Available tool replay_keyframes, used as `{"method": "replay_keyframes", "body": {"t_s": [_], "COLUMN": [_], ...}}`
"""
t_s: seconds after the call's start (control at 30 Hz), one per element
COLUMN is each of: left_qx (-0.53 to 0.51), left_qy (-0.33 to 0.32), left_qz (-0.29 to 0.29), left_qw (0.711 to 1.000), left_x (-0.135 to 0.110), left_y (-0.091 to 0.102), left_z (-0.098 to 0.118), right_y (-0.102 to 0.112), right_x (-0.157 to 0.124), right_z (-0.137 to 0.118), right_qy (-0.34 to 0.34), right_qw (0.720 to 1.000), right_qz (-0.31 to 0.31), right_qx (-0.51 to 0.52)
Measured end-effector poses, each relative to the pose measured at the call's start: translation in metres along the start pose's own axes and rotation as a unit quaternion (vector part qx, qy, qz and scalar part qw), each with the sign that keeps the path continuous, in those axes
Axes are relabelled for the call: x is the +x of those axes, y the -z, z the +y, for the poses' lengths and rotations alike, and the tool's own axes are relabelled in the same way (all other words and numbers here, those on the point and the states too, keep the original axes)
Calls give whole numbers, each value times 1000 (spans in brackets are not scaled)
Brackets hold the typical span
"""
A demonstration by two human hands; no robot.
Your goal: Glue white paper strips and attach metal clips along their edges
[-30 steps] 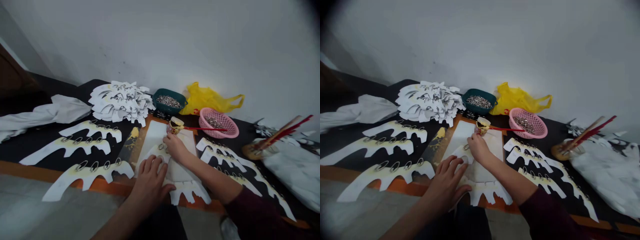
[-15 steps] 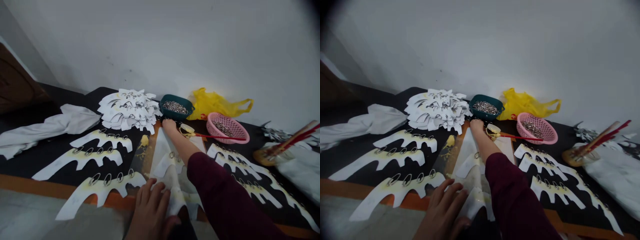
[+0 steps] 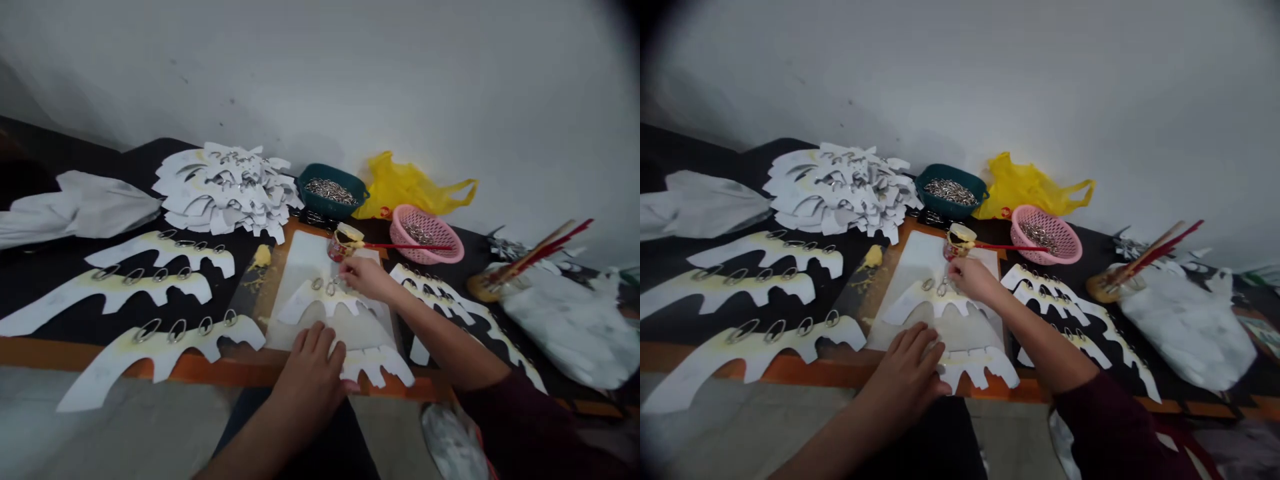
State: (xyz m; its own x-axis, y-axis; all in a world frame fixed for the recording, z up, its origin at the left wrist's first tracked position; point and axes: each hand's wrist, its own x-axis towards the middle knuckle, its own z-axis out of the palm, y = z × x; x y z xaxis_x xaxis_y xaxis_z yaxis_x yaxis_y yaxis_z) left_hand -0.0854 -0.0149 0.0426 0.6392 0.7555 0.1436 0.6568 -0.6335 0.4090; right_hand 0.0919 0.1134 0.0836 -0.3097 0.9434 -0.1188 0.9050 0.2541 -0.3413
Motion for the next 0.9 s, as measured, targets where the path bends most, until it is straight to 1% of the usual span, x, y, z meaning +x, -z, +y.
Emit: {"method": "replay_keyframes", "body": {"t_s": [0.1,0.2,0.3,0.4,0.63,0.77,0.9], "left_qx": [18,44,54,50,49,51,59], "left_qy": [-14,-26,-33,-36,-38,-24,-29], "left_qz": [-17,-13,-13,-18,-26,-12,-12], "left_qw": [1000,999,998,998,998,998,998], "left_x": [25,45,57,61,63,68,74], "left_y": [-6,-14,-21,-25,-29,-29,-29], "left_z": [7,13,16,16,14,12,10], "right_y": [-2,-7,-12,-16,-21,-23,-26], "right_x": [-14,-13,-9,-4,-1,-1,1], "right_z": [33,48,50,48,45,47,50], "right_qy": [-2,25,53,71,73,80,90], "right_qw": [999,997,996,995,996,996,995], "right_qz": [-2,-19,-28,-29,-19,-16,-8], "right_qx": [35,63,72,67,46,43,47]}}
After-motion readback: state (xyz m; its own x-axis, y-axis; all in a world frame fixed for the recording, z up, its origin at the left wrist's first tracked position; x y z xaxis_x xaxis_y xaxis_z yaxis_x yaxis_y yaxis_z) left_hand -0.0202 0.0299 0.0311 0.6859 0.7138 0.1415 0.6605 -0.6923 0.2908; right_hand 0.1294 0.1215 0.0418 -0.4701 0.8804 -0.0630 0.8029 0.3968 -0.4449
